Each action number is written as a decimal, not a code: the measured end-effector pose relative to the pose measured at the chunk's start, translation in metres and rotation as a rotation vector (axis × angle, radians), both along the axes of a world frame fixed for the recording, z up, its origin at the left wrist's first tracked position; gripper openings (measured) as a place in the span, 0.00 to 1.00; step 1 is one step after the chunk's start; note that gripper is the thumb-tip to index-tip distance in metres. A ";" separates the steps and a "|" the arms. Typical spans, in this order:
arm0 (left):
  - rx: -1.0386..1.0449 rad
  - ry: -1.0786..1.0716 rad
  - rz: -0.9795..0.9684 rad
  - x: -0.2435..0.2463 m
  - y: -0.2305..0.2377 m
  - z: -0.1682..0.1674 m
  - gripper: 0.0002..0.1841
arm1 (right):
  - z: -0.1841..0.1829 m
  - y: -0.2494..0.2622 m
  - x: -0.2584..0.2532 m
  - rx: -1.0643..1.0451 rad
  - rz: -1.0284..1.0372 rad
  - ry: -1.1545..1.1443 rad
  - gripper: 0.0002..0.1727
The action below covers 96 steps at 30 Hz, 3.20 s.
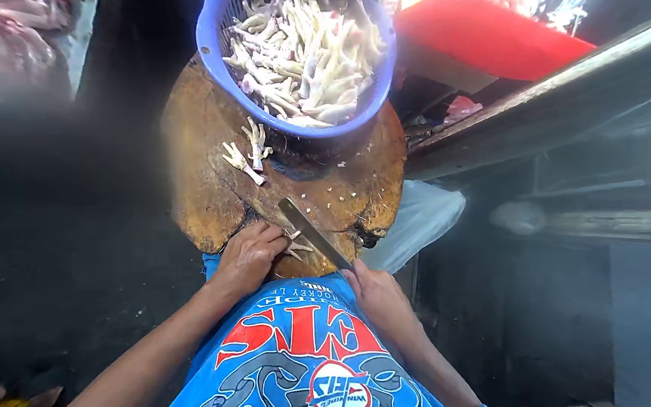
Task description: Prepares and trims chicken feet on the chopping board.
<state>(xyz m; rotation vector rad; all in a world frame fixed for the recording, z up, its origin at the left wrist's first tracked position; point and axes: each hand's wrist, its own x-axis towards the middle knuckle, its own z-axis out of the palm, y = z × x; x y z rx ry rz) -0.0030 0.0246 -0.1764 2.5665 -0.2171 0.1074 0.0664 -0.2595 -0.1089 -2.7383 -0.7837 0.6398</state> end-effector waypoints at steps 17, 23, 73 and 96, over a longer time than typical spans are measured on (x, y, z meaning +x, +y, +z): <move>0.050 0.483 0.419 0.018 -0.039 0.043 0.21 | 0.008 0.001 -0.014 0.094 -0.173 -0.078 0.26; -0.061 0.600 0.486 0.019 -0.034 0.046 0.24 | 0.016 0.016 -0.010 -0.102 -0.186 0.222 0.28; 0.129 -0.061 0.449 0.156 0.065 0.115 0.15 | -0.006 0.010 -0.012 -0.120 -0.477 0.017 0.26; -0.943 0.730 0.145 0.099 -0.003 0.083 0.22 | -0.007 -0.004 0.004 -0.002 -0.485 0.143 0.26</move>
